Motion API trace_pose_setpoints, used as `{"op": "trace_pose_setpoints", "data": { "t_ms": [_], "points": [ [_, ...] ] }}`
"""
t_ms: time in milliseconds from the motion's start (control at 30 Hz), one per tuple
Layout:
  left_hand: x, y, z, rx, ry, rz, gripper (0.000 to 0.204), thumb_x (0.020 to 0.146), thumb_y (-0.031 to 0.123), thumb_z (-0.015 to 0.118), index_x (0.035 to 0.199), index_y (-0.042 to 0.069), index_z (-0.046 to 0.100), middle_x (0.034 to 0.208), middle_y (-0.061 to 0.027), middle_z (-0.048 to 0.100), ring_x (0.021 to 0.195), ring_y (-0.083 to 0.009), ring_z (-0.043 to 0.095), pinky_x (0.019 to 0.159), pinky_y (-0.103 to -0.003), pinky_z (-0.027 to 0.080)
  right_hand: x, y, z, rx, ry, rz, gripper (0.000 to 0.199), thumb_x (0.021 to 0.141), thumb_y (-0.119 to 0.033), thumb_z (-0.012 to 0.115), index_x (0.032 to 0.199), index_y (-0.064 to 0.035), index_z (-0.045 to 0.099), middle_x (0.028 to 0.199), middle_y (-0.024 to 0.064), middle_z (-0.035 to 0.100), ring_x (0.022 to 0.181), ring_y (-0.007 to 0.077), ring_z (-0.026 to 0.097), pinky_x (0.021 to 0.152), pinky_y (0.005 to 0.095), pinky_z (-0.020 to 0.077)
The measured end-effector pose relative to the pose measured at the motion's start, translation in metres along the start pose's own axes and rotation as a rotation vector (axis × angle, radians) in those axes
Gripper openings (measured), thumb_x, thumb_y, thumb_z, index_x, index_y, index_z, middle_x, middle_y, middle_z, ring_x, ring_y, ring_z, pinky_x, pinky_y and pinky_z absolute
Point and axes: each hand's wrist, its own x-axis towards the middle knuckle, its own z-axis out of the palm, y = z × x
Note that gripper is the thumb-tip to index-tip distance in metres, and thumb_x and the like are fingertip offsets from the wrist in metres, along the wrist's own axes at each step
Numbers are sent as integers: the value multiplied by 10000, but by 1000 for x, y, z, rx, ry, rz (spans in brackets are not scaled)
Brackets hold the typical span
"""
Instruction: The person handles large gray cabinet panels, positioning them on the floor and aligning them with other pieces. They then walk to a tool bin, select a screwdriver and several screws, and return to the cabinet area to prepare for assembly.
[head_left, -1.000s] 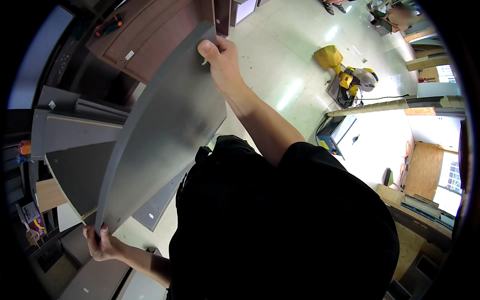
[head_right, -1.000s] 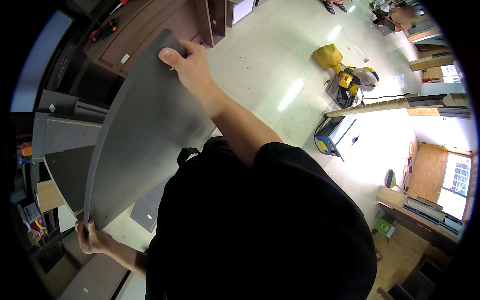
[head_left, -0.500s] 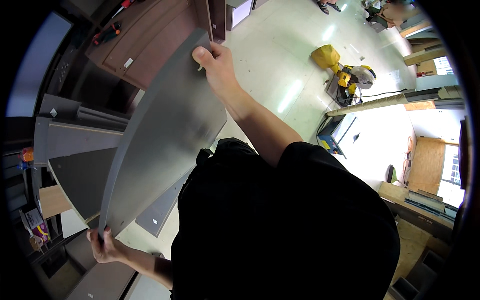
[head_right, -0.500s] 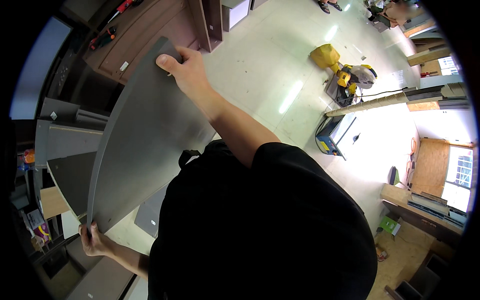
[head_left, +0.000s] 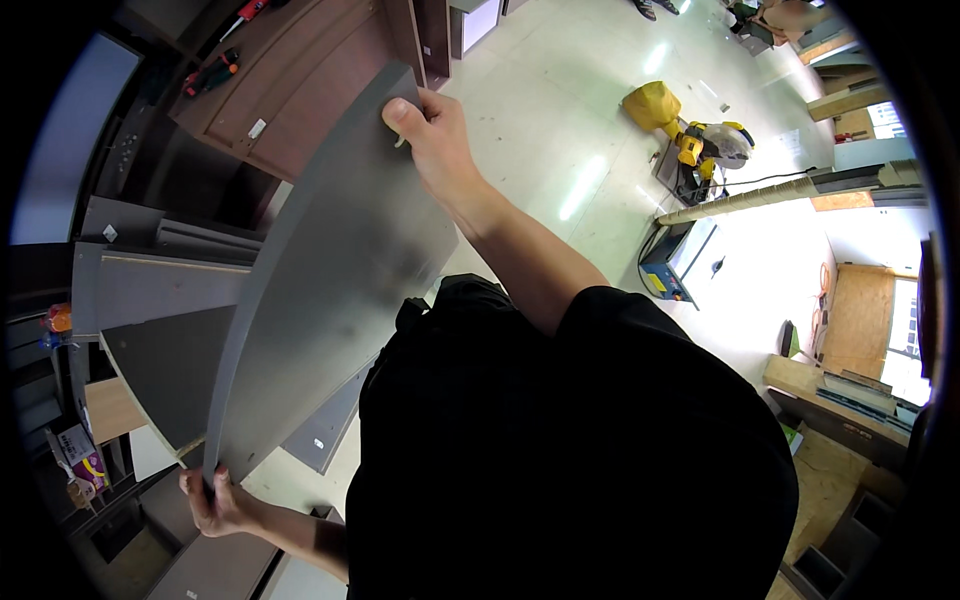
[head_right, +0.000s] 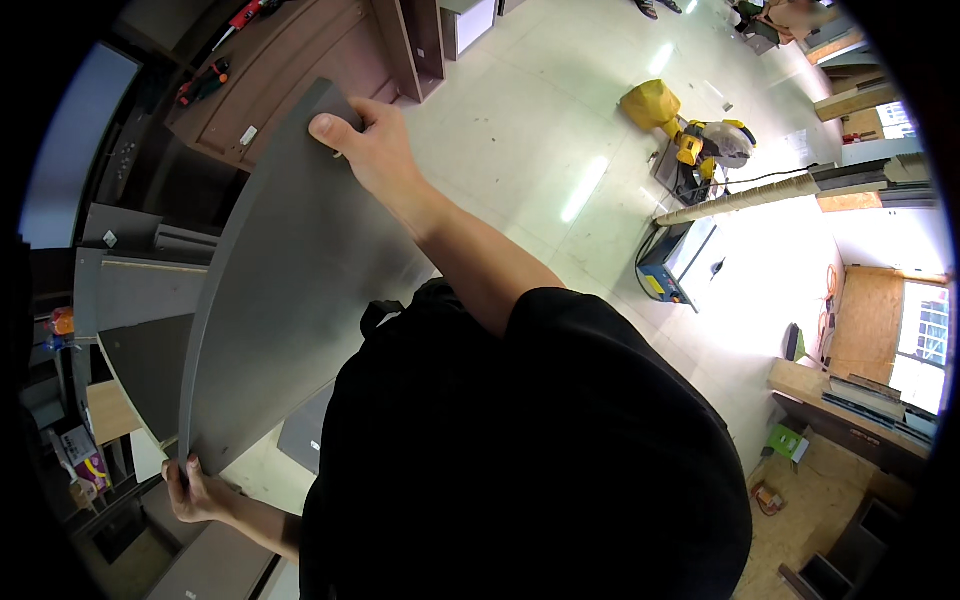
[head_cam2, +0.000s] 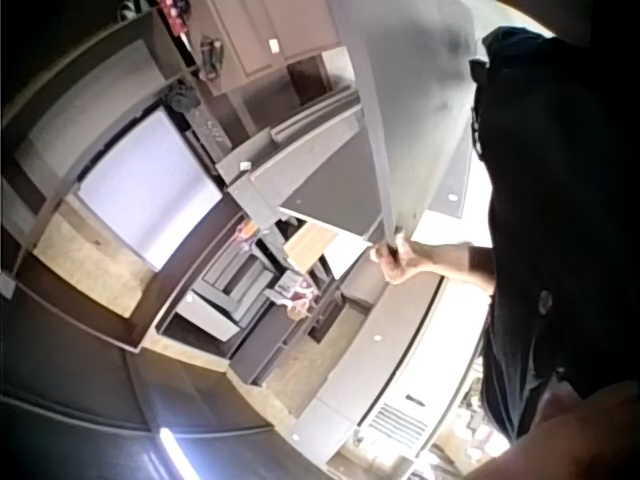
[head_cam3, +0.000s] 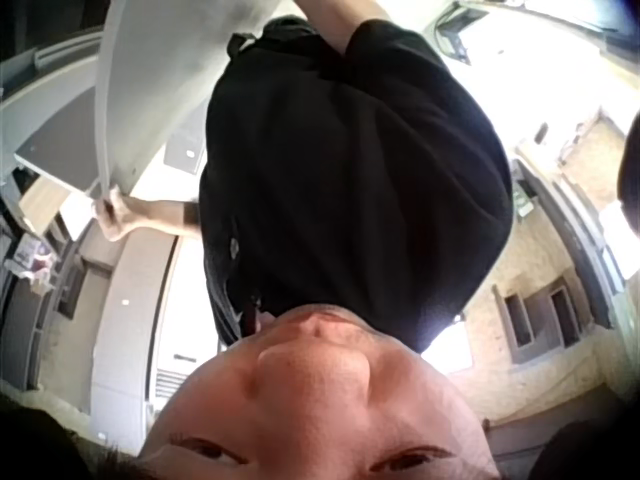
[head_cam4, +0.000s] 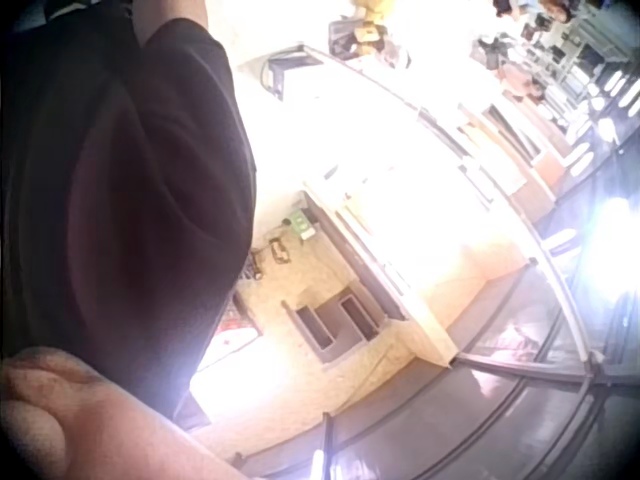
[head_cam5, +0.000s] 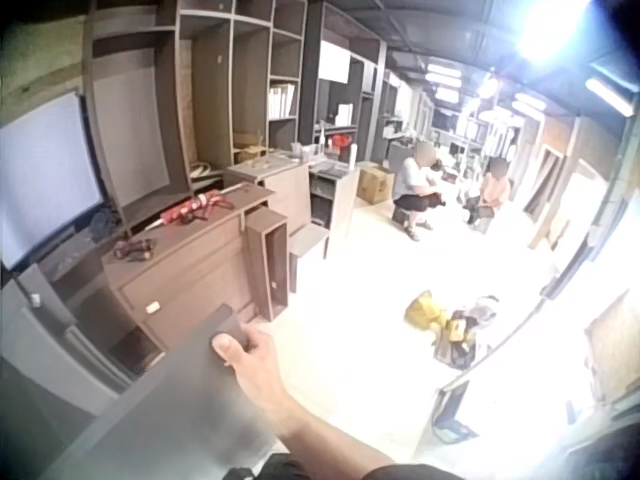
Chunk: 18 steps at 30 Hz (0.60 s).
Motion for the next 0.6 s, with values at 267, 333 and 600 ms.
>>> {"op": "trace_pose_setpoints", "data": {
  "t_ms": [267,333,600],
  "points": [
    [-4,10,-12,-21,56,-29,464,624,158,866,906,-143,654,921,-160,657,861,-233,596,783,-321,498,-4,-8,9,10,14,-36,568,718,-538,737,730,12,597,651,-3,537,621,69,495,539,240,400],
    [1,20,-6,10,84,-20,443,627,180,861,836,-142,640,827,-145,616,802,-243,559,722,-338,448,1,-7,12,9,0,-45,573,718,-544,735,718,11,592,645,-6,533,617,68,493,535,239,399],
    [7,29,15,-25,85,-8,451,637,225,852,776,-144,634,716,-124,590,738,-243,536,663,-340,414,3,-8,5,-25,11,-70,567,719,-545,734,719,5,595,649,-4,538,620,71,502,541,235,412]
  ]
}}
